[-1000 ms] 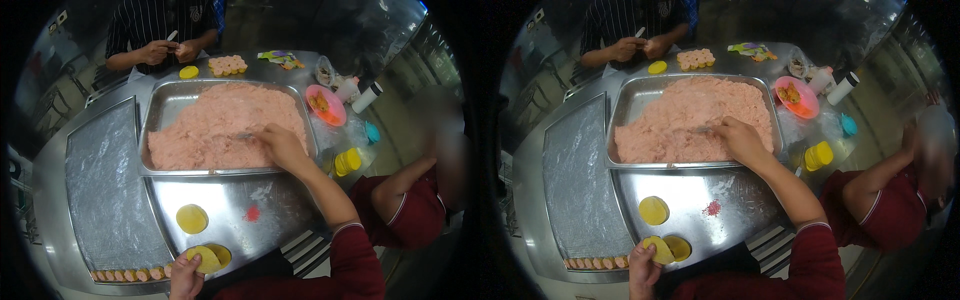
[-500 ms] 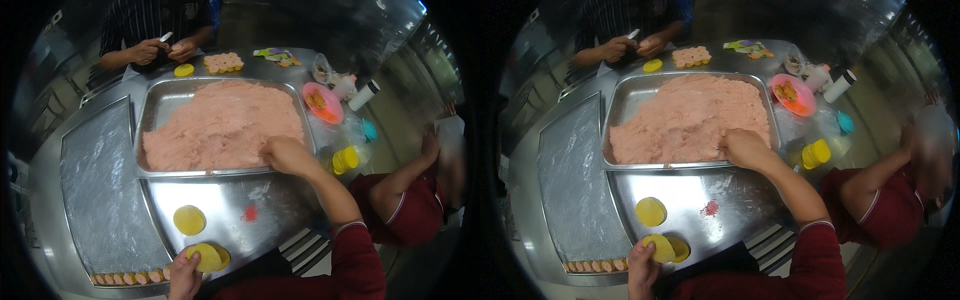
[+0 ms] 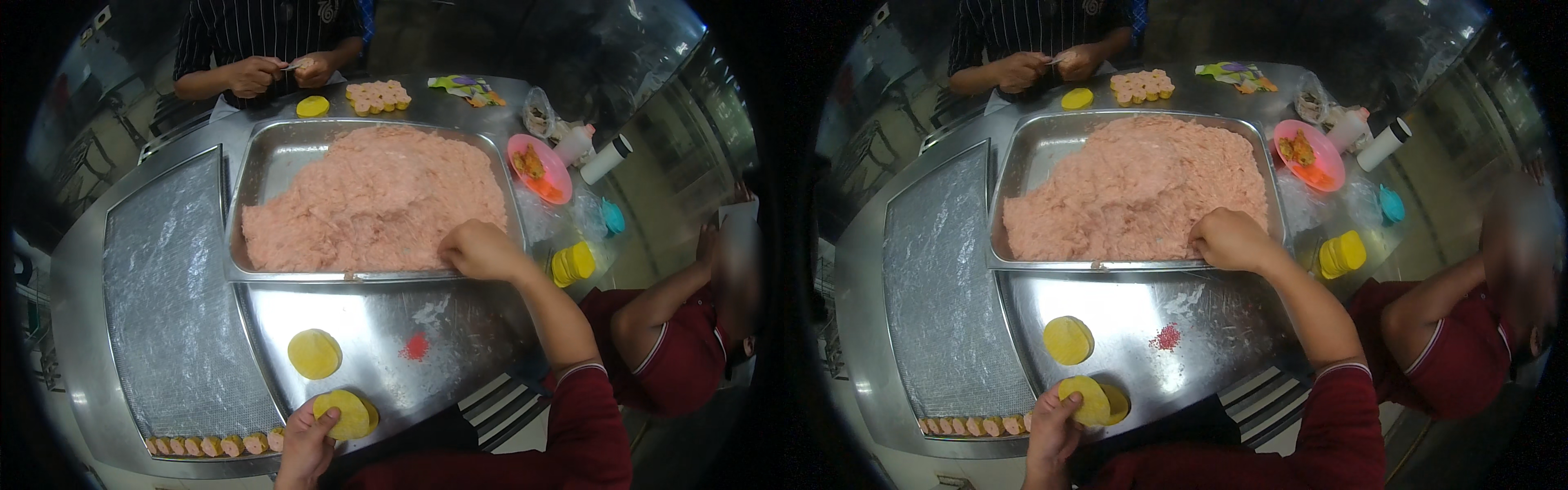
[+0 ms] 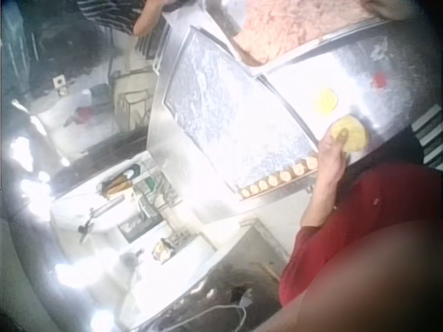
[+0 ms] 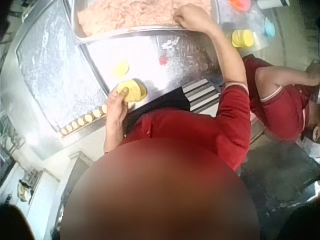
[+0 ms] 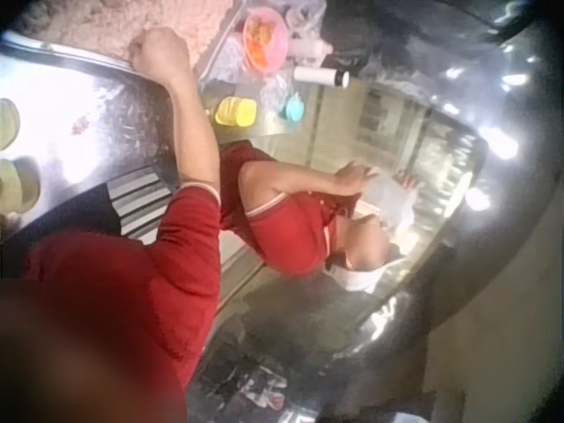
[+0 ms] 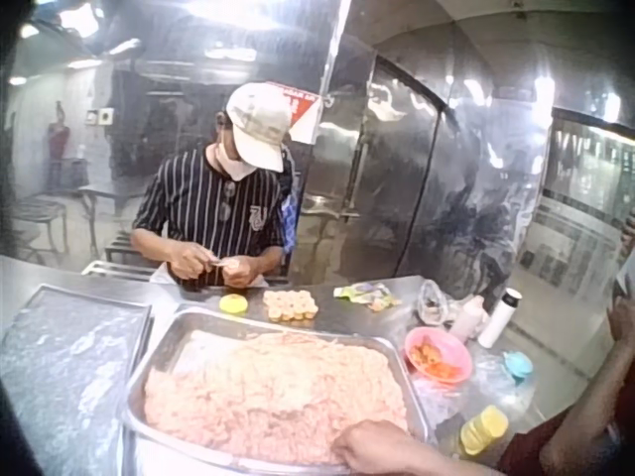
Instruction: The person scoops pink filling onto yellow discs using a small spatula, then places the filled discs onto a metal tray. The person repeats this process multiple times, arranging the finished items in a row.
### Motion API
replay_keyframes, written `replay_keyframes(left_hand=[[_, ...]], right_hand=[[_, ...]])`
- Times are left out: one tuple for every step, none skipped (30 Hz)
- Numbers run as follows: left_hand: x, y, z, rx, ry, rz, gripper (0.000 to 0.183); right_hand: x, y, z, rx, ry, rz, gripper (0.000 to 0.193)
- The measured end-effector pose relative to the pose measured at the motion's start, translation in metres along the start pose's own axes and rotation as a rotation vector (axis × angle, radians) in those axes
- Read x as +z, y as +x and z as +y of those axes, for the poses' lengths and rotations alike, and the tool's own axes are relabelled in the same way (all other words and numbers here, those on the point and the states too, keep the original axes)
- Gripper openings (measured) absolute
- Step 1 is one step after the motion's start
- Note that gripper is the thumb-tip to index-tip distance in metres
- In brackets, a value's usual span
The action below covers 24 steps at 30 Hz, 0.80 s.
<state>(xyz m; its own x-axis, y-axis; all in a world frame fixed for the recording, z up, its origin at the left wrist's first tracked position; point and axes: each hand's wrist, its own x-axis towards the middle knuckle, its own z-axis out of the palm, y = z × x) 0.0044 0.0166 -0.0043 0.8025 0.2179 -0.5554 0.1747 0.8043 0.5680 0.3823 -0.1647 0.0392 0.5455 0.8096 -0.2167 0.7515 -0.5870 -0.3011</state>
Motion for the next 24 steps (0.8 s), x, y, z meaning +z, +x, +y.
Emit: replay_keyframes(left_hand=[[-0.001,0.000,0.000,0.005,0.002,-0.013,0.030],[-0.001,0.001,0.000,0.011,0.002,-0.010,0.030],[-0.002,0.001,0.000,0.014,-0.007,-0.014,0.030],[-0.002,0.001,-0.001,0.018,-0.002,-0.009,0.030],[-0.002,0.000,-0.001,0.018,-0.005,-0.012,0.030],[-0.002,0.000,-0.002,0.015,-0.008,-0.014,0.029],[-0.002,0.000,-0.003,0.013,-0.008,-0.007,0.029],[-0.002,0.000,-0.004,0.010,-0.005,-0.003,0.029],[-0.002,0.000,-0.004,0.009,-0.001,-0.001,0.028],[-0.002,0.000,-0.005,0.004,0.007,0.002,0.028],[-0.002,0.001,-0.005,-0.001,0.014,0.006,0.028],[-0.002,0.001,-0.005,-0.004,0.003,0.002,0.028],[-0.002,0.001,-0.004,-0.003,-0.009,0.015,0.028],[-0.001,0.002,-0.004,0.000,-0.037,0.019,0.029],[0.001,0.002,-0.003,0.010,-0.084,0.000,0.029],[0.003,0.003,-0.002,0.004,-0.075,0.020,0.032],[0.007,0.003,-0.001,0.008,-0.088,0.020,0.034],[0.012,0.004,-0.001,0.008,-0.106,0.019,0.037],[0.017,0.006,-0.001,0.027,-0.129,-0.026,0.041],[0.024,0.008,-0.002,0.042,-0.157,-0.068,0.045],[0.031,0.010,-0.002,0.066,-0.198,-0.120,0.049],[0.039,0.011,-0.003,0.084,-0.187,-0.104,0.054],[0.046,0.013,-0.004,0.112,-0.189,-0.100,0.059],[0.053,0.013,-0.003,0.151,-0.191,-0.108,0.064]], right_hand=[[-0.002,0.000,0.002,-0.003,0.049,-0.017,0.020],[-0.003,-0.001,0.004,0.041,0.158,-0.029,0.020],[-0.004,-0.003,0.006,0.058,0.290,-0.027,0.020],[-0.004,-0.004,0.007,0.111,0.417,-0.035,0.020],[-0.003,-0.005,0.008,0.033,0.332,0.055,0.020],[-0.001,-0.007,0.008,-0.005,0.241,0.135,0.020],[0.001,-0.009,0.008,0.002,0.142,0.204,0.020],[0.003,-0.011,0.008,-0.005,0.107,0.165,0.020],[0.005,-0.012,0.008,0.030,0.064,0.117,0.021],[0.005,-0.012,0.008,0.025,0.035,0.072,0.021],[0.005,-0.012,0.008,0.074,0.034,0.038,0.019],[0.003,-0.011,0.008,0.085,0.049,0.008,0.017],[0.002,-0.010,0.008,0.071,0.081,-0.008,0.015],[0.000,-0.011,0.007,0.084,0.206,-0.014,0.017],[-0.003,-0.012,0.006,0.073,0.348,-0.006,0.019],[-0.006,-0.013,0.003,0.140,0.458,-0.013,0.021],[-0.006,-0.016,-0.003,0.052,0.607,0.043,0.021],[-0.003,-0.024,-0.013,0.045,0.725,0.082,0.021],[0.001,-0.034,-0.026,0.108,0.816,0.095,0.020],[0.005,-0.044,-0.039,0.007,0.808,0.172,0.020],[0.009,-0.056,-0.053,-0.028,0.775,0.223,0.020],[0.015,-0.067,-0.070,-0.089,0.759,0.277,0.020],[0.023,-0.076,-0.088,-0.118,0.742,0.319,0.021],[0.031,-0.084,-0.105,-0.172,0.738,0.368,0.023]])
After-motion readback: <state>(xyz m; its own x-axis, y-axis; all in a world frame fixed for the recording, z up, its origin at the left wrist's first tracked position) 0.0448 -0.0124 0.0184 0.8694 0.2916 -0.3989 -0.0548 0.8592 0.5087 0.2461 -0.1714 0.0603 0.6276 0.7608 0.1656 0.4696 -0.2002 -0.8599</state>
